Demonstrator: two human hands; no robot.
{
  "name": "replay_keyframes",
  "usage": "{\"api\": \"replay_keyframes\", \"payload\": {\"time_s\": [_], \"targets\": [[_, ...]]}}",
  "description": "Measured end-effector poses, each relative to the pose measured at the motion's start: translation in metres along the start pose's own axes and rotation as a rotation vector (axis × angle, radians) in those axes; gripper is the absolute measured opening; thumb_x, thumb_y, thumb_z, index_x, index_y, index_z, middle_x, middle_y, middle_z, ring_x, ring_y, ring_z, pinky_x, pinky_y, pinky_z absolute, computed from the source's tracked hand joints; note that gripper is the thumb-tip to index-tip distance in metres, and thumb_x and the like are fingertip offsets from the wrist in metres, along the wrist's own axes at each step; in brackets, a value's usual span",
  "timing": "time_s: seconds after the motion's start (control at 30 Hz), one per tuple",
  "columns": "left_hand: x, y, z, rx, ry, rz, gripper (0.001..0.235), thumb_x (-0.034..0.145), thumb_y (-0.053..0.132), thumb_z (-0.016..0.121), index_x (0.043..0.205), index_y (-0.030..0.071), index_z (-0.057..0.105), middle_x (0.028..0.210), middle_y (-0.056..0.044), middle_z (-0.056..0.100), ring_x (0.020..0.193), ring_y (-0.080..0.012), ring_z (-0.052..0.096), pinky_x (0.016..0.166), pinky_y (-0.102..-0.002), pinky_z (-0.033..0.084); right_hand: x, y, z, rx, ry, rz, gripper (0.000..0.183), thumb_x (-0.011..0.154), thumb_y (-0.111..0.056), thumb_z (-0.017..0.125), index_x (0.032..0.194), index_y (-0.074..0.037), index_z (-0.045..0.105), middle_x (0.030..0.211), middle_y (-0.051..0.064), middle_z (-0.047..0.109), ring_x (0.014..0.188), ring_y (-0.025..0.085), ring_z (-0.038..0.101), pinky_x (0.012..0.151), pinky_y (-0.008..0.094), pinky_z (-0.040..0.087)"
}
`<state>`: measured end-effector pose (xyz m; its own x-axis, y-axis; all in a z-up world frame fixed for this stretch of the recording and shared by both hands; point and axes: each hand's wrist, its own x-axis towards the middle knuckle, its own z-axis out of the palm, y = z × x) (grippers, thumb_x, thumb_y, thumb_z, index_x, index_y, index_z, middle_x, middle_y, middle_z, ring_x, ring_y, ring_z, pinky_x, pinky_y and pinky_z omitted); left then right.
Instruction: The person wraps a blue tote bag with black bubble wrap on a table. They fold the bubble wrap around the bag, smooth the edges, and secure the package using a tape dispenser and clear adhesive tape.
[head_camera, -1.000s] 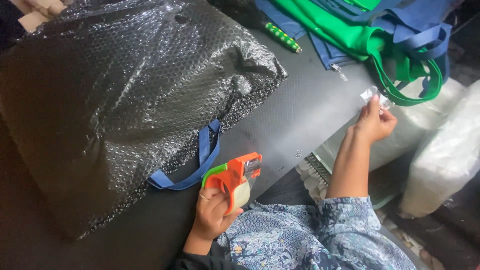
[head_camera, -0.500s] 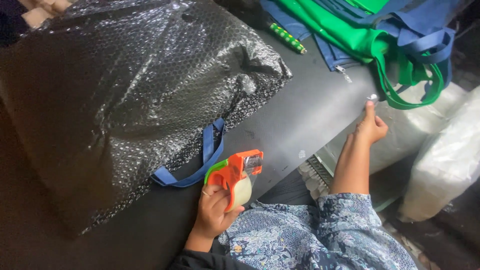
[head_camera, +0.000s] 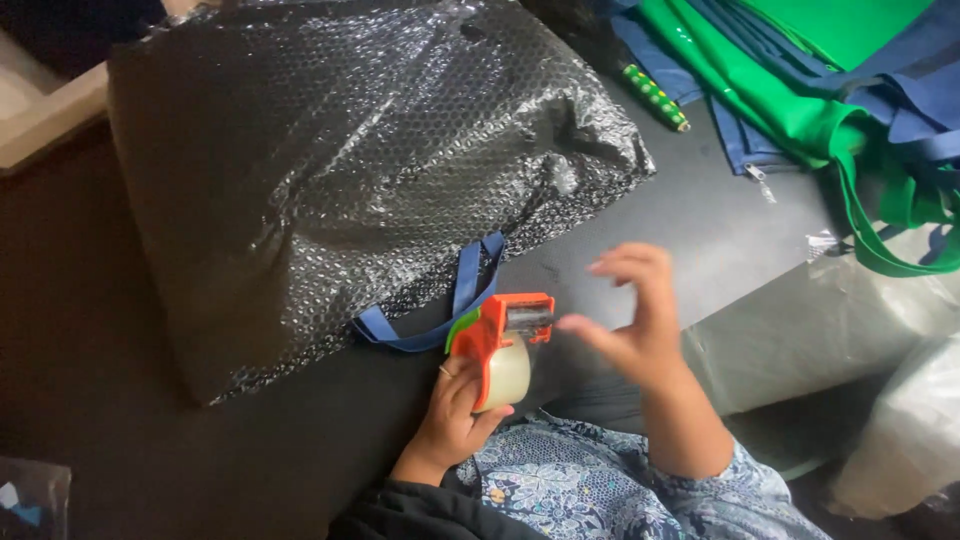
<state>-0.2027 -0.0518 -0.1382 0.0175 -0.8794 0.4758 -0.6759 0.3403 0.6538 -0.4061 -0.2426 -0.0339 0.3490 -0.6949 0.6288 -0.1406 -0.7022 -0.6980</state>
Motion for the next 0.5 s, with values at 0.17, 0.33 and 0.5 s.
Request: {"api": "replay_keyframes", "payload": {"time_s": [0.17, 0.33, 0.5], "targets": [[0.001, -0.002, 0.002, -0.006, 0.036, 0.044, 0.043, 0.095, 0.032, 0.074, 0.118, -0.003, 0.064, 0.117, -0.017, 0.068, 0.120, -0.0408, 0.056, 0.106, -0.051, 0.047, 0.004, -0.021, 0.026, -0.074, -0.126, -0.143, 0.038, 0.081, -0.041, 0.084, 0.099, -0.011, 0.069, 0.099, 0.004, 0.058, 0.095, 0.022, 0.055, 0.088, 0.037, 0.040], [0.017, 0.012, -0.008, -0.039, 0.021, 0.100, 0.032, 0.099, 0.033, 0.067, 0.103, 0.002, 0.062, 0.101, -0.013, 0.069, 0.103, -0.0357, 0.060, 0.093, -0.045, 0.050, -0.005, -0.023, 0.024, -0.112, -0.157, -0.116, 0.027, 0.084, -0.036, 0.083, 0.097, -0.014, 0.073, 0.098, 0.002, 0.060, 0.089, 0.021, 0.053, 0.083, 0.035, 0.040], [0.019, 0.013, -0.008, -0.012, 0.035, 0.108, 0.032, 0.098, 0.033, 0.069, 0.103, 0.002, 0.064, 0.102, -0.013, 0.071, 0.103, -0.0355, 0.060, 0.092, -0.044, 0.050, -0.009, -0.026, 0.026, -0.037, -0.188, -0.114, 0.019, 0.086, -0.024, 0.083, 0.085, -0.011, 0.069, 0.093, 0.003, 0.065, 0.087, 0.020, 0.060, 0.080, 0.035, 0.044]]}}
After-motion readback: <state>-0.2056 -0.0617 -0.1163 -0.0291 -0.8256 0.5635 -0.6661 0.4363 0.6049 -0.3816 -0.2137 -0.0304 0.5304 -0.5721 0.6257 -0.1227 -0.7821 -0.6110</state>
